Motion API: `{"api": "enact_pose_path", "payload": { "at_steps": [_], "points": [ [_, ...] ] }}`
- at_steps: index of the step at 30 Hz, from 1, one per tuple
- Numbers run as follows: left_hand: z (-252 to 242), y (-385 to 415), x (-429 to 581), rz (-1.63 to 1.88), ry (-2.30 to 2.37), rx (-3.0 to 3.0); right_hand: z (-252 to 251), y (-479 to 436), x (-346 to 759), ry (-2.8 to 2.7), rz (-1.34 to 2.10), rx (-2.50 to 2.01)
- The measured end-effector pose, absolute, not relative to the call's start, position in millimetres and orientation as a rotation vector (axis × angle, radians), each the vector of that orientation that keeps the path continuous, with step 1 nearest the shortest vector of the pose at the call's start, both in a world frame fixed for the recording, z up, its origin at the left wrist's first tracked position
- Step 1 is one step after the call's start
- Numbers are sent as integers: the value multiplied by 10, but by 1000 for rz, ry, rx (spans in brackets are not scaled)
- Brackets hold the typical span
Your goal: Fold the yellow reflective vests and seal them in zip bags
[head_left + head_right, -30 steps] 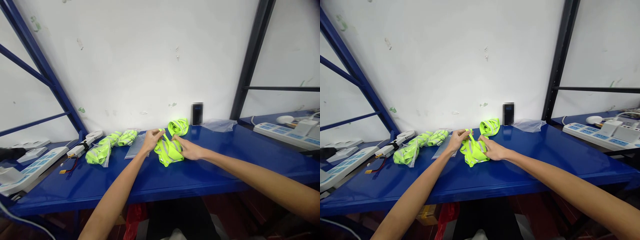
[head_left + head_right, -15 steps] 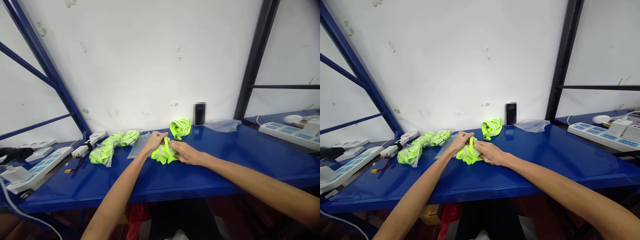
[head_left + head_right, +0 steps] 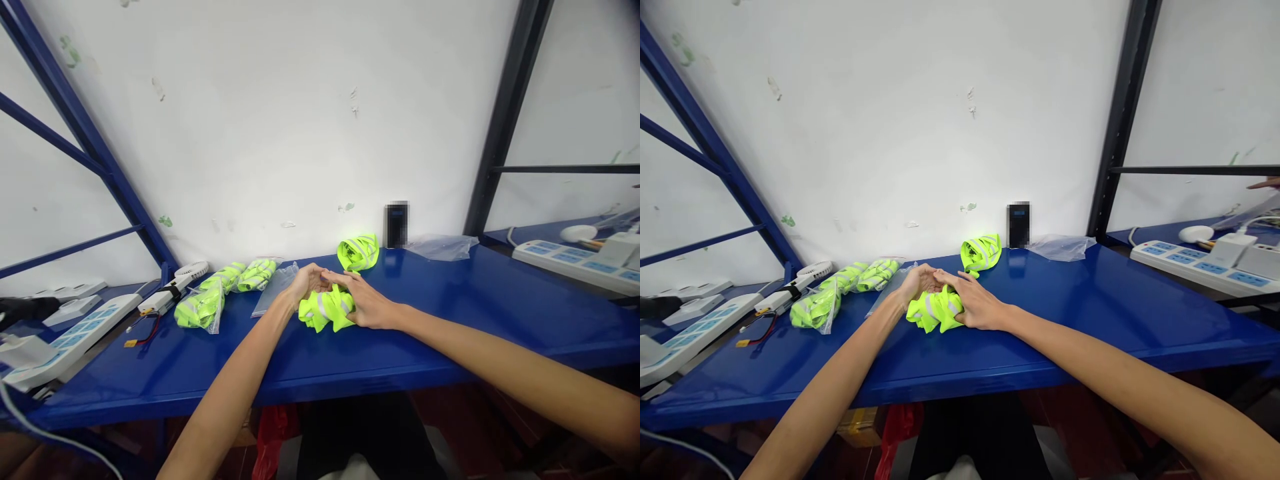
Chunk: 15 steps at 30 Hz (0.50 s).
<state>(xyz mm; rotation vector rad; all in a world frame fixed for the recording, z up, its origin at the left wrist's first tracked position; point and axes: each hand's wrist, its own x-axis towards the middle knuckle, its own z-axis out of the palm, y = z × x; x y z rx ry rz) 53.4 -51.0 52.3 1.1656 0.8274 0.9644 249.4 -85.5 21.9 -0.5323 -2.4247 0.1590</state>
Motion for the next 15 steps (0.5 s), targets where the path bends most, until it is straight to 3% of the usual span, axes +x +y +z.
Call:
{"api": "enact_pose_path", "payload": {
  "at_steps": [7, 15],
  "points": [
    [604, -645, 586, 976, 740, 1111, 185, -909, 2434, -2497, 70, -221],
    [629, -561, 431, 1432, 825, 1220, 159, -928, 2386, -2312, 174, -338]
  ]
}}
